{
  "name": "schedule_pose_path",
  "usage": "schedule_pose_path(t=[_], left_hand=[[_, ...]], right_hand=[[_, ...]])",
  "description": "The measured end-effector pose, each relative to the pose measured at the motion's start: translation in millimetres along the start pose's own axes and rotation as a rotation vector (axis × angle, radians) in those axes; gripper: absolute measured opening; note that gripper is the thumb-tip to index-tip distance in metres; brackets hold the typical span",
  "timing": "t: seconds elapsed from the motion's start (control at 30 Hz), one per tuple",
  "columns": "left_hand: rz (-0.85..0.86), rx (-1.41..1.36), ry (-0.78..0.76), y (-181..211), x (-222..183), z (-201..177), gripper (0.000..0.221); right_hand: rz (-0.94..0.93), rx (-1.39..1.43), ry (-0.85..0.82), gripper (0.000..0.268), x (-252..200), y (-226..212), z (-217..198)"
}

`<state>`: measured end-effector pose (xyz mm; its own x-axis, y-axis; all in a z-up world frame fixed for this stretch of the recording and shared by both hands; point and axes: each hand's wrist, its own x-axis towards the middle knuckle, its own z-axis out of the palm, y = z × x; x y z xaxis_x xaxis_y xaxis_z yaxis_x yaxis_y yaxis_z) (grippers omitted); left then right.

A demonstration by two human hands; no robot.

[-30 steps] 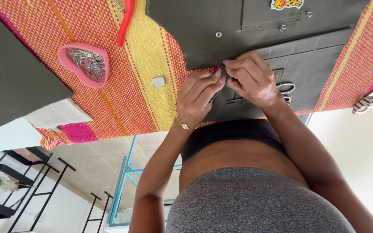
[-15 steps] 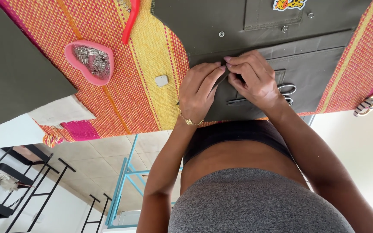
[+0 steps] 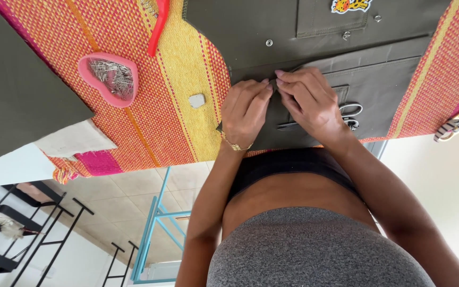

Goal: Installing metal eyelets into a piece of dark green fabric using a hand-held eyelet setting tool.

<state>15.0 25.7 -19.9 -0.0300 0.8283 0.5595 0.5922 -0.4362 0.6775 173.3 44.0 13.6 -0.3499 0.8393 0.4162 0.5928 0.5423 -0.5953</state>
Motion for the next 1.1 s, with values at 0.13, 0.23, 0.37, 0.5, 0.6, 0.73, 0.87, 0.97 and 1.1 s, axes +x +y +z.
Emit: schedule_pose_path(t=[0.13,0.23,0.37,0.5,0.6,0.73,0.87,0.97,1.1], left_hand=[[0.006,-0.014,0.001,0,1,-2,0.014],[0.041,0.000,0.037,-5,-2,2,0.018],[0.055,0.001,0.041,-6,-8,4,0.018],[0.106,0.028,0.051,-4,-2,1,0.016],[0.126,0.030,0.046,-4,-3,0,0.016],[0.091,0.027,-0.169,1,-1,-17,0.016],[0.106,-0.002,-0.186,1,3,-21,0.015],[0.192,0.070,-0.157,0,-2,-21,0.016],[0.272,0.051,-0.212,2,5,-29,0.013]], right_hand=[[0.004,0.029,-0.138,0.018,-8,-8,-46],[-0.022,-0.079,-0.252,0.018,-66,4,-77],[-0.026,-0.089,-0.317,0.024,-97,13,-83],[-0.058,-0.225,-0.327,0.022,-94,5,-77],[-0.058,-0.329,-0.388,0.030,-87,0,-80],[0.680,-0.495,-1.289,0.025,-56,2,-91],[0.267,-0.205,-0.643,0.028,-80,13,-127],[0.668,0.043,-0.880,0.032,-58,30,-135],[0.575,0.051,-1.130,0.034,14,45,-120]])
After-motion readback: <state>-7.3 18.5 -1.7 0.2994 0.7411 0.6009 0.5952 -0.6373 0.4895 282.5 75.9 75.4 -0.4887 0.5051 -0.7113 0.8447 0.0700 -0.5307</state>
